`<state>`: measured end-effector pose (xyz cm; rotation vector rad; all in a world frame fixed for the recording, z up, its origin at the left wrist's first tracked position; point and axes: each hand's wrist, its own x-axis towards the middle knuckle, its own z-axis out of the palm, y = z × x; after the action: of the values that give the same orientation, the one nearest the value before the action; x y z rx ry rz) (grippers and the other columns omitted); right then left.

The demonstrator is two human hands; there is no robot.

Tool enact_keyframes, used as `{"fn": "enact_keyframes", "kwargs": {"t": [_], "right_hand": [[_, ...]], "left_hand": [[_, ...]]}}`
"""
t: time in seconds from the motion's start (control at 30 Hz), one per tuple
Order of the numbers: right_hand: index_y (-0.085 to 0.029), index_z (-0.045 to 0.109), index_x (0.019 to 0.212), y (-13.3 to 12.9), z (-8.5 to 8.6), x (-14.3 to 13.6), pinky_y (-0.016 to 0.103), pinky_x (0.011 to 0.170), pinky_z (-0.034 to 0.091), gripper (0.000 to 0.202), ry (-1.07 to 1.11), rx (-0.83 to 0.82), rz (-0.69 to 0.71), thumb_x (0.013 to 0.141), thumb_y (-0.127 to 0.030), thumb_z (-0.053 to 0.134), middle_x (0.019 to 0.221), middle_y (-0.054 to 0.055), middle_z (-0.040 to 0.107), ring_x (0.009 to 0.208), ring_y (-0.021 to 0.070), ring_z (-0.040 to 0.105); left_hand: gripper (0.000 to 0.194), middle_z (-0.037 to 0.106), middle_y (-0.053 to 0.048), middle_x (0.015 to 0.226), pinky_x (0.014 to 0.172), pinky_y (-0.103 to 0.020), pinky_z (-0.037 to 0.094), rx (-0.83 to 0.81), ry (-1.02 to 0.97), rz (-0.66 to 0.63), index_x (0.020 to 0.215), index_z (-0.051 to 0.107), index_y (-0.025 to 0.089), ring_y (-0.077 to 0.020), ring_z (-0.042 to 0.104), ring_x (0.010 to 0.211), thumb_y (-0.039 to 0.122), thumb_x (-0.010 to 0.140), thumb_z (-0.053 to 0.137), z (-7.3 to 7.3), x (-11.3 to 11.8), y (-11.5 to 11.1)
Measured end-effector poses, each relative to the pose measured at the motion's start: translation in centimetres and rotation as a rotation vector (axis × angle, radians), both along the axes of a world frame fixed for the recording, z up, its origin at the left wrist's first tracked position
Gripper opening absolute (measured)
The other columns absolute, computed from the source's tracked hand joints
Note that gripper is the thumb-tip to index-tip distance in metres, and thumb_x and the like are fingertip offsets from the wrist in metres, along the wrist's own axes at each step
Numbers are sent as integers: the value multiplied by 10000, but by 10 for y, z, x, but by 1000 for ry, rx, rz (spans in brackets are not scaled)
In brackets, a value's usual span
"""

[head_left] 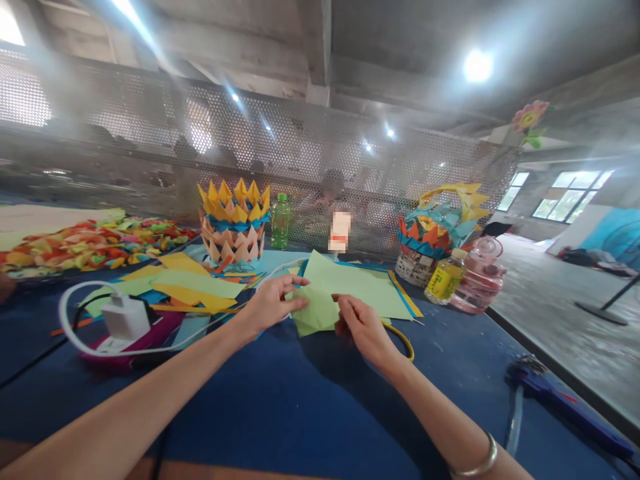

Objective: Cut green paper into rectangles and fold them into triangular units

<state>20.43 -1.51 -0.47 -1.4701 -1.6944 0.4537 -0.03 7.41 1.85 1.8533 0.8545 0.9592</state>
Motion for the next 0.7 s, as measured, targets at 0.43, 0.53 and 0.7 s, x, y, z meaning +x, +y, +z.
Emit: {"fn": "enact_keyframes", "kwargs": {"t": [0.43, 0.53, 0.7], "right_hand": [[-170, 686, 1013, 8, -14, 13, 441, 903, 464, 224, -306, 200, -28, 841, -153, 544, 1030, 119, 680, 975, 279, 601], [-161, 683, 1042, 7, -15, 13, 435, 895, 475, 231, -347, 195, -21, 856, -142, 548, 1045, 123, 677, 981, 277, 602], [-157, 690, 1047, 5, -13, 12, 426, 885, 489, 222, -413, 181, -45, 852, -125, 588, 1039, 118, 669, 970, 272, 600]], "left_hand": [[330, 661, -147, 1198, 955, -498, 481, 259, 1056, 324, 1175, 636, 133, -332, 608, 1143, 153, 846, 647, 51, -108, 6], [270, 641, -89, 1194, 919, -468, 524, 255, 1191, 293, 1173, 615, 155, -247, 632, 1069, 282, 935, 630, 45, -113, 0], [263, 619, -97, 1234, 942, -494, 508, 355, 1221, 328, 1168, 619, 155, -265, 609, 1113, 261, 928, 638, 40, -107, -8]]}}
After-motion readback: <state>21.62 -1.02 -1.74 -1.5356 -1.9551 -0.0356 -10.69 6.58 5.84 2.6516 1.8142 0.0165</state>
